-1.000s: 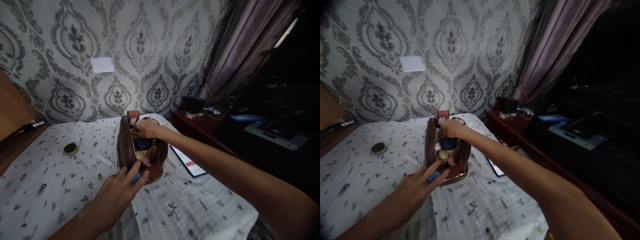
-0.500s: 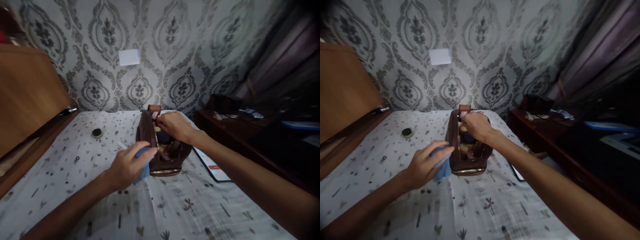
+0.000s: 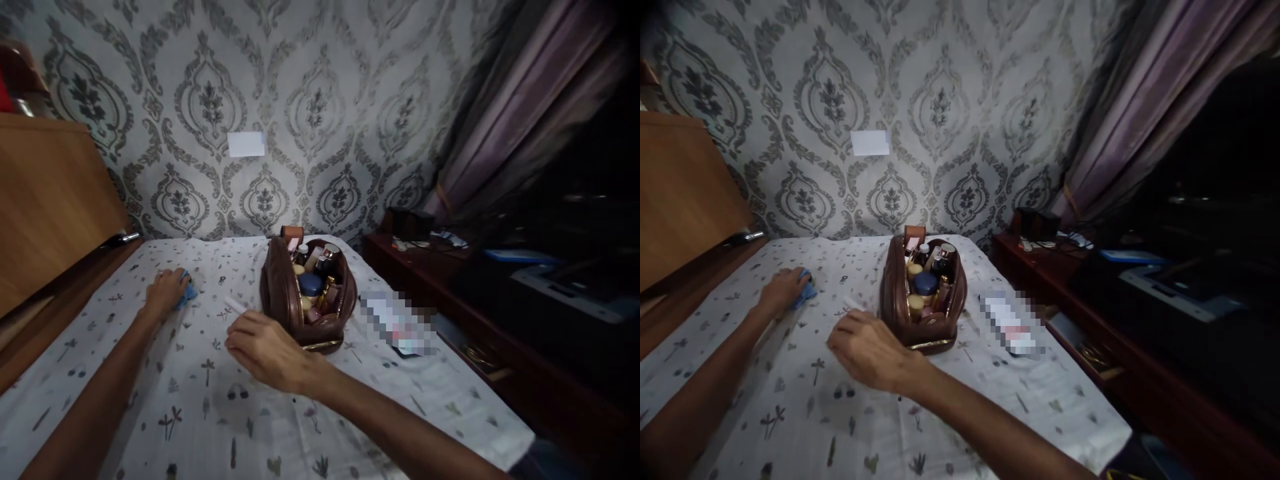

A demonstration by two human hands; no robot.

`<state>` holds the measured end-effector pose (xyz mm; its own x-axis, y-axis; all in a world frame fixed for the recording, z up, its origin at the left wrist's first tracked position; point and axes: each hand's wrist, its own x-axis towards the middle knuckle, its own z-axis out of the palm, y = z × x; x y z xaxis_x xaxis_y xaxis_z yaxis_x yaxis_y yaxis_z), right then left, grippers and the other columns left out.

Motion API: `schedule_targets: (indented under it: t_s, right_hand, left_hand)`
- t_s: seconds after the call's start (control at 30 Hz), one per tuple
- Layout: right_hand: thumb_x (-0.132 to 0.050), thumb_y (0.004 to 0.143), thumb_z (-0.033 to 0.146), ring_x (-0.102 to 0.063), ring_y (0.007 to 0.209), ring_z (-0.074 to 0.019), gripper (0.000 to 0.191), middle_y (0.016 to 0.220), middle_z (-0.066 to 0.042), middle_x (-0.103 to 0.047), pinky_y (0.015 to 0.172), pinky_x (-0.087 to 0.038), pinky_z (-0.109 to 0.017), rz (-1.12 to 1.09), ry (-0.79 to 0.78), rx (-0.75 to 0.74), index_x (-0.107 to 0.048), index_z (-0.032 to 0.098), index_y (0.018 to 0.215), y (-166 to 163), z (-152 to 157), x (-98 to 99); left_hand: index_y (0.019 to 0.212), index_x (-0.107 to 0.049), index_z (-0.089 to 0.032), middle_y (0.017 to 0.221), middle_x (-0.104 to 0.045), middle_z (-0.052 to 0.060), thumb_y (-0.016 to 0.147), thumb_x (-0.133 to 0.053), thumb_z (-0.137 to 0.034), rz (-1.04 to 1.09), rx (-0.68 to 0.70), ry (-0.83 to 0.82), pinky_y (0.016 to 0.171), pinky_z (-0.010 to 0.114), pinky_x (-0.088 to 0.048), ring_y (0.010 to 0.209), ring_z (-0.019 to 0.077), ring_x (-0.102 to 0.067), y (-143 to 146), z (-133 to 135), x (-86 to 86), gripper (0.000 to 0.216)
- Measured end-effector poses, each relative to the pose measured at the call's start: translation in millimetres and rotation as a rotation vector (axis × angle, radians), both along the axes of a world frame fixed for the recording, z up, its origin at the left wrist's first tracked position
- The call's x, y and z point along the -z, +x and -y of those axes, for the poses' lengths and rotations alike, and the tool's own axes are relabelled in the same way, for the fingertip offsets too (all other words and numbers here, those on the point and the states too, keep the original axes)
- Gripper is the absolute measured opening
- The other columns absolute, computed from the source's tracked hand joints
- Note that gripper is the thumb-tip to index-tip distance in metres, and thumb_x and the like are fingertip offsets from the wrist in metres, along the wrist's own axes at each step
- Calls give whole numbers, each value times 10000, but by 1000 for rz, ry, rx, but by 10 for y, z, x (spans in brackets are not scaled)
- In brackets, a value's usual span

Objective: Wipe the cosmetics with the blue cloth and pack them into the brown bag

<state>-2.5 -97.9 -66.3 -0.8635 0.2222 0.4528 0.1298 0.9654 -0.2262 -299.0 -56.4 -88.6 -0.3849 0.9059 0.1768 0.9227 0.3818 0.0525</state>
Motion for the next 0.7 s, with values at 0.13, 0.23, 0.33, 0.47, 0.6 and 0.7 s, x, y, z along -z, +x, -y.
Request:
schedule_targets:
  t_s: [0.13,0.23,0.33,0.47,0.6,0.7]
  right_hand:
    - [-609,921,181,-653,952,-186,114,952,-71,-742,899,-487,-288,-22,-331,57,-718,167,949,-309,19,343]
    - [-637,853,173,-675,827,-163,126,903,-35,-754,776,-513,-254,-88,-704,178,-752,185,905,-481,-21,583]
    - [-649,824,221,-655,725,-156,114,785,-6,-720,694,-516,-256,-254,-1003,270,-754,183,848,-581,-94,826]
    - [-695,767,267,-602,642,-124,163,805,7,-659,619,-536,-260,-439,-1261,243,-712,182,905,-617,-198,1075]
    - [-772,663,268,-652,774,-137,560,1164,-55,-628,616,-579,-271,-586,-1355,204,-631,233,1204,-604,-228,1151]
    - [-765,643,217,-680,914,-180,729,1239,-65,-639,755,-606,-333,-578,-1288,146,-547,240,1339,-573,-223,1115]
  left_hand:
    - [1292,-546,-178,1209,-586,188,990,-296,-485,10,19,-5,805,421,-491,1099,359,-588,-22,55,148,498]
    - [1317,-518,-173,1237,-557,185,968,-335,-485,5,68,13,812,409,-491,1113,363,-581,-36,107,207,503]
    - [1332,-508,-167,1209,-557,162,958,-343,-442,34,99,55,855,381,-488,1078,320,-598,-29,161,242,492]
    - [1276,-547,-151,1152,-594,139,909,-401,-467,180,206,174,931,379,-483,1062,296,-604,112,260,265,506]
    - [1197,-584,-170,1169,-653,107,847,-508,-528,480,434,253,999,373,-470,1106,281,-607,447,443,223,507]
    - [1144,-611,-185,1135,-682,91,883,-522,-544,622,577,232,953,363,-491,1063,263,-627,746,626,182,453]
